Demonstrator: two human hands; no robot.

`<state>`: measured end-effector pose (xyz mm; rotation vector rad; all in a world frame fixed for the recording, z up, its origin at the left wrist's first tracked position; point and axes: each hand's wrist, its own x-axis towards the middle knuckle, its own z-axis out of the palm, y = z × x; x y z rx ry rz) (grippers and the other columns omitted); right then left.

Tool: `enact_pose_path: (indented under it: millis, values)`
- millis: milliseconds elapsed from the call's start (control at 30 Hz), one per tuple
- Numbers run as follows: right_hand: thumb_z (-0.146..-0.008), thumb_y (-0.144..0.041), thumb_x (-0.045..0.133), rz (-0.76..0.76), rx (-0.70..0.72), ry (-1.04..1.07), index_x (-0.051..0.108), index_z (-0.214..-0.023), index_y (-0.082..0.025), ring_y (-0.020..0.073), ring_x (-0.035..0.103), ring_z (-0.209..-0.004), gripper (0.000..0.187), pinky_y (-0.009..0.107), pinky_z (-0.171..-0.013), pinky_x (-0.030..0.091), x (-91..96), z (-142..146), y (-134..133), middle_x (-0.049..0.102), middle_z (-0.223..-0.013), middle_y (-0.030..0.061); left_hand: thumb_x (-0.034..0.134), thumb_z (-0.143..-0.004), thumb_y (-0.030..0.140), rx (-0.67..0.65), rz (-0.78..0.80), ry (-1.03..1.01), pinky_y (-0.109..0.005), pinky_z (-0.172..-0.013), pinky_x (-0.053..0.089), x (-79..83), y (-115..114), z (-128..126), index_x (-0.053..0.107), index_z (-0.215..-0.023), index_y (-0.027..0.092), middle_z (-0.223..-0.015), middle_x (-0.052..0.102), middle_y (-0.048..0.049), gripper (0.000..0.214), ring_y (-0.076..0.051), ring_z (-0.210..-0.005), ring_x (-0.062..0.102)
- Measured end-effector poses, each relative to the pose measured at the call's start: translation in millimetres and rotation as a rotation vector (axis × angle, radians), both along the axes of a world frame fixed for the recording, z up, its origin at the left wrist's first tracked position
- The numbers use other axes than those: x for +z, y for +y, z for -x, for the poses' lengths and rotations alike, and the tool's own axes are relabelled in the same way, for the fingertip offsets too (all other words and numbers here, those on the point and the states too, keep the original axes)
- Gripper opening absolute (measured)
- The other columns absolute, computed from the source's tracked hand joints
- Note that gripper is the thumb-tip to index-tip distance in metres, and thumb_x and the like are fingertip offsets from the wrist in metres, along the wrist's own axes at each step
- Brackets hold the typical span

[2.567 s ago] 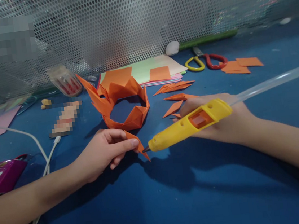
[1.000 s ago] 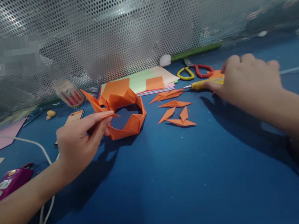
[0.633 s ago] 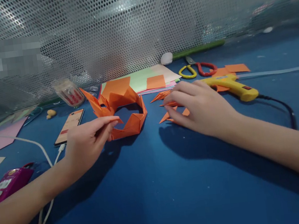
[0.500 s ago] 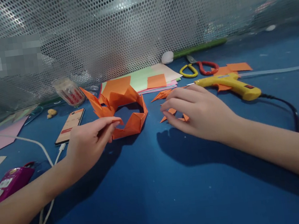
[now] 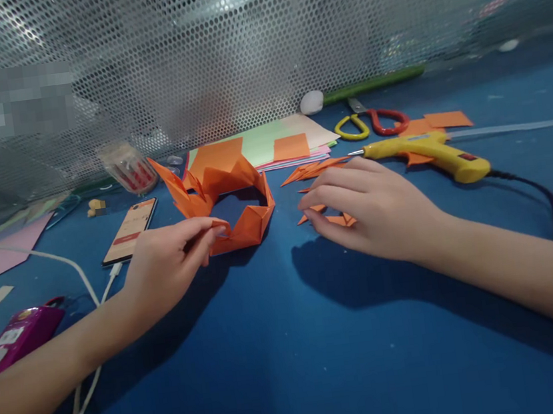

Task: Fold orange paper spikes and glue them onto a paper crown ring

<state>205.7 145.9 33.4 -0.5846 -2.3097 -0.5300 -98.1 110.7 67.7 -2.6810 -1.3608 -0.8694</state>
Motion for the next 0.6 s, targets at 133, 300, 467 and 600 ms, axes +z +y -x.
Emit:
enact_pose_path:
  millis: [133,300,467,600]
  values:
    - [-0.104,-0.016,0.062,0.011,0.001,-0.007,0.063,-0.105,-0.025,0.0187,0.071,-0.081,0.009,0.035,-0.073,0.051,-0.2,-0.6,-0.4,0.075,-0.092,0.0019,0.064,-0.101,0.015,0.023,0.048,-0.010,-0.025,-0.057,0.042,3.5,-1.3,-1.3,0.083,-0.099,0.013,-0.055,0.065,0.0031,0.019,-0.014,-0.049,0.062]
    - [-0.105,-0.018,0.060,0.017,0.002,-0.009,0.062,-0.105,-0.026,0.0183,0.071,-0.080,0.008,0.035,-0.073,0.052,-0.7,-1.9,-0.7,0.076,-0.092,0.0016,0.064,-0.101,0.017,0.046,0.118,-0.024,-0.025,-0.055,0.039,7.4,-3.0,-4.2,0.079,-0.090,0.016,-0.052,0.058,0.0061,0.019,-0.013,-0.046,0.056]
    - [-0.106,-0.018,0.058,0.006,0.000,-0.007,0.061,-0.105,-0.027,0.0184,0.072,-0.078,0.009,0.035,-0.072,0.052,-0.5,-1.5,0.5,0.076,-0.091,0.0010,0.063,-0.102,0.018,0.073,0.157,-0.044,-0.026,-0.055,0.037,10.2,-3.7,-7.7,0.071,-0.076,0.019,-0.049,0.054,0.0073,0.027,-0.012,-0.044,0.050]
    - [-0.104,-0.018,0.060,0.005,0.000,-0.019,0.061,-0.104,-0.027,0.0179,0.073,-0.077,0.009,0.034,-0.071,0.052,1.7,-1.8,0.4,0.078,-0.090,0.0002,0.060,-0.102,0.020,0.091,0.171,-0.058,-0.027,-0.055,0.037,10.8,-4.6,-9.0,0.072,-0.080,0.021,-0.049,0.052,0.0076,0.025,-0.013,-0.045,0.050]
